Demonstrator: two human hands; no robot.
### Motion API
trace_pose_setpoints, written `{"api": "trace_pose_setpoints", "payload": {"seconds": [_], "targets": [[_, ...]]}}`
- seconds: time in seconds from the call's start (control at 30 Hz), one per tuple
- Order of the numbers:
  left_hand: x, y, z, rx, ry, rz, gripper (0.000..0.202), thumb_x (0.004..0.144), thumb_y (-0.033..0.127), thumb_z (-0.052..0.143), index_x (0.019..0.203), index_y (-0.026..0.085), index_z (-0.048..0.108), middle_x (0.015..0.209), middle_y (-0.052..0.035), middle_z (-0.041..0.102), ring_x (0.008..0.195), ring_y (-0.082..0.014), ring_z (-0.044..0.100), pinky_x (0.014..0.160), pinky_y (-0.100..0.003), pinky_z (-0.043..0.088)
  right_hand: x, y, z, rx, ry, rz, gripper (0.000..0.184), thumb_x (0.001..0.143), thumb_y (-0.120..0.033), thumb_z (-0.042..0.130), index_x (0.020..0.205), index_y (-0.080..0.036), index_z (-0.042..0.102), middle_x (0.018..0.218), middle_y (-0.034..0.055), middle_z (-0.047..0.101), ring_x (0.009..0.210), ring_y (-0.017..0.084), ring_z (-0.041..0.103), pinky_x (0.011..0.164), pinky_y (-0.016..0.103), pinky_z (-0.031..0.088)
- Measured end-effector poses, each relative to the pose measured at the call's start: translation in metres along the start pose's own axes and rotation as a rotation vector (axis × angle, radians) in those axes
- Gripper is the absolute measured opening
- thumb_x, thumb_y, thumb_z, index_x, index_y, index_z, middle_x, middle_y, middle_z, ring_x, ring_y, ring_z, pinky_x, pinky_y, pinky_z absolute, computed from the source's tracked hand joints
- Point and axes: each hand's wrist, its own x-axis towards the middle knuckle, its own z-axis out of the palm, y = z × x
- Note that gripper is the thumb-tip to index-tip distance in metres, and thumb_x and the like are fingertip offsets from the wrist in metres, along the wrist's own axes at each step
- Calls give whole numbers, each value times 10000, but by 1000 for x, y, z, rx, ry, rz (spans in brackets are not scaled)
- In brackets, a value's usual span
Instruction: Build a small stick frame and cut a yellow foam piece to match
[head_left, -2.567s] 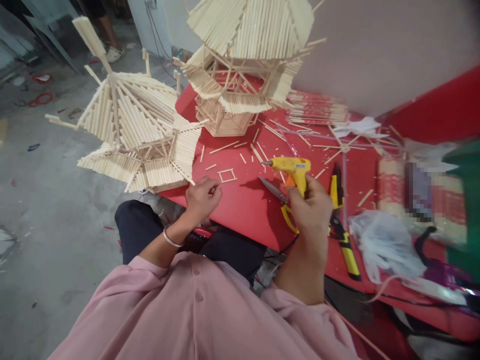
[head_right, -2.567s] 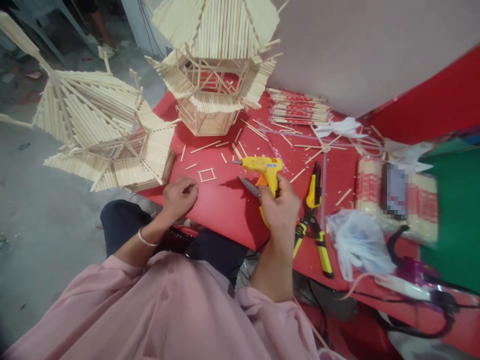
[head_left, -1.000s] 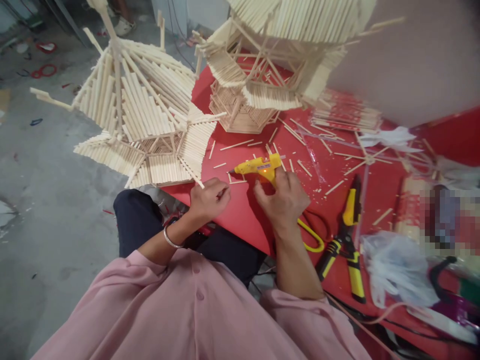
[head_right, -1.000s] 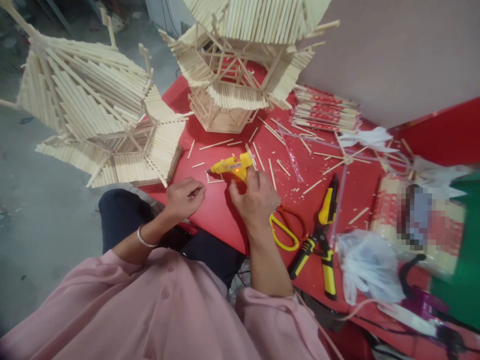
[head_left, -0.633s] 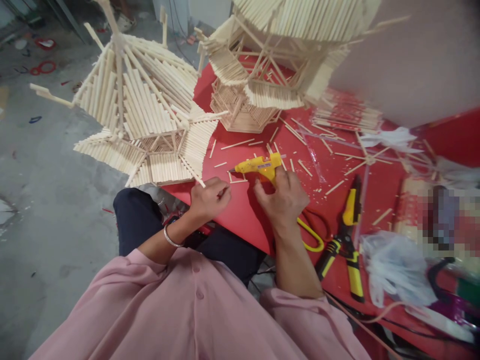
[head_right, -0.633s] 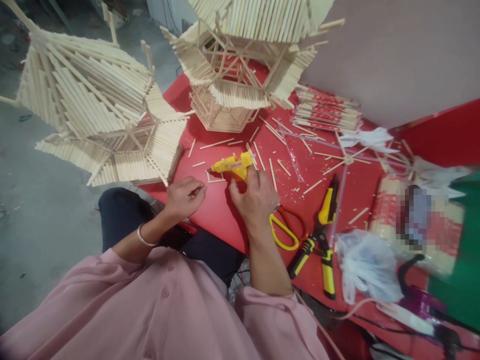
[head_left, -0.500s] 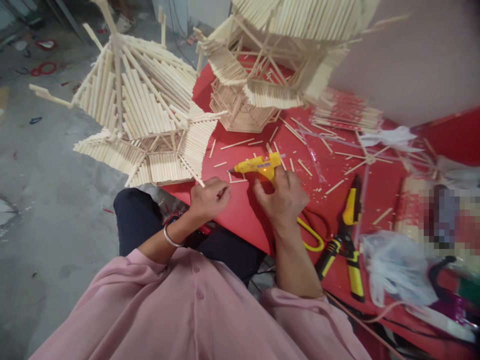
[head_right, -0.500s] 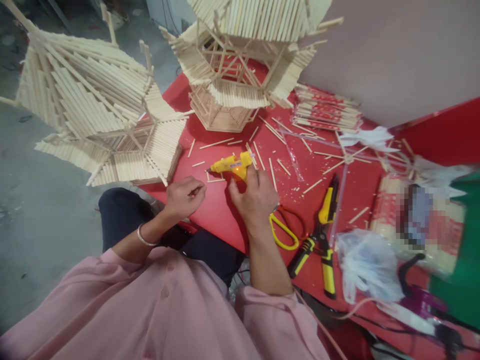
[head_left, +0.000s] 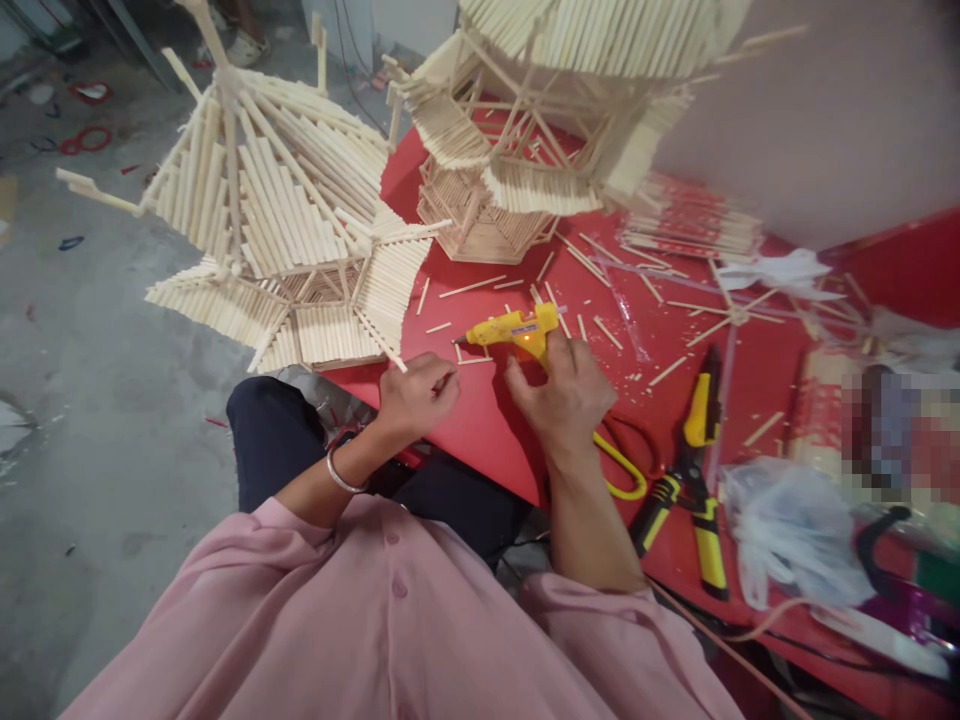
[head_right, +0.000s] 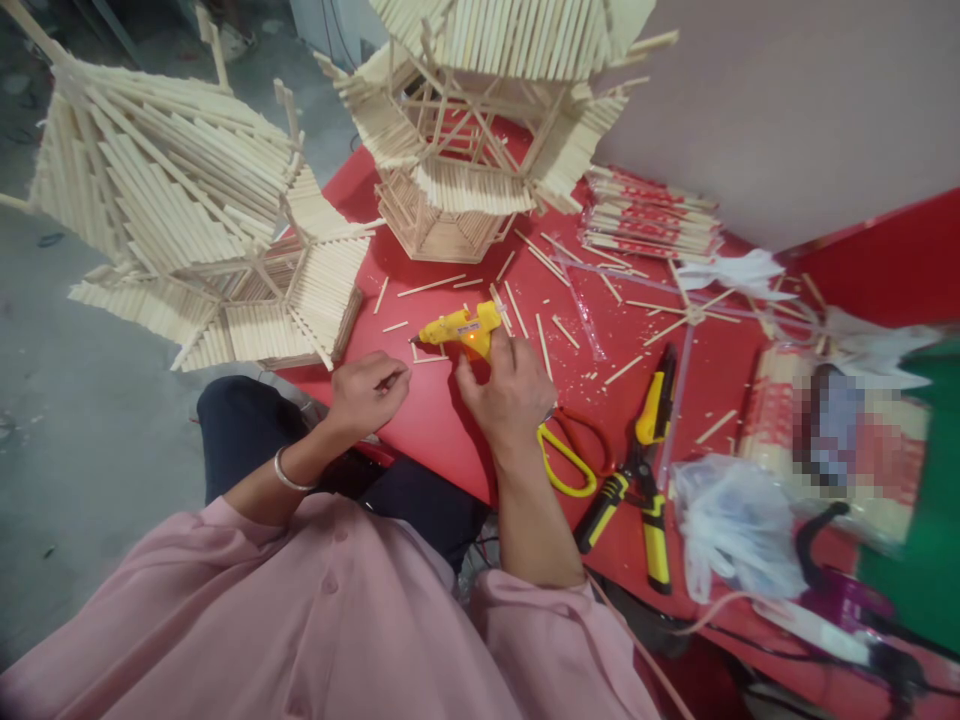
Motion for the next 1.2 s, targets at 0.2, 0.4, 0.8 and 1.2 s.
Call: {"api": "trace_pose_setpoints", "payload": {"seconds": [0.2,0.4,0.8,1.2], "targets": [[0,0,1,-4,12,-5,199,872,223,562,716,179,678,652,2,630,574,-82,533,555,-209,360,0,-1,1,1,3,-8,538,881,-507,535,1262,-136,621,956,123,672,796,229,612,616,302,381],[1,0,0,-9,-8,-4,196,871,221,559,715,177,670,662,2,627,575,-80,534,550,-208,353,-1,1,0,15,3,-7,524,867,-493,550,1258,-151,616,958,118,664,806,234,614,639,310,408],[0,-1,0,13,-23,-17,181,862,221,565,734,179,686,673,-4,637,587,-85,530,557,-212,352,-1,7,0,31,17,37,527,864,-495,549,1236,-132,635,982,139,687,833,256,635,658,330,440],[1,1,0,0,-13,-20,199,873,233,559,728,183,685,666,-4,638,572,-86,526,547,-215,356,0,5,-3,63,-17,112,541,833,-454,566,1268,-138,622,1024,165,661,885,282,619,683,350,462]]}}
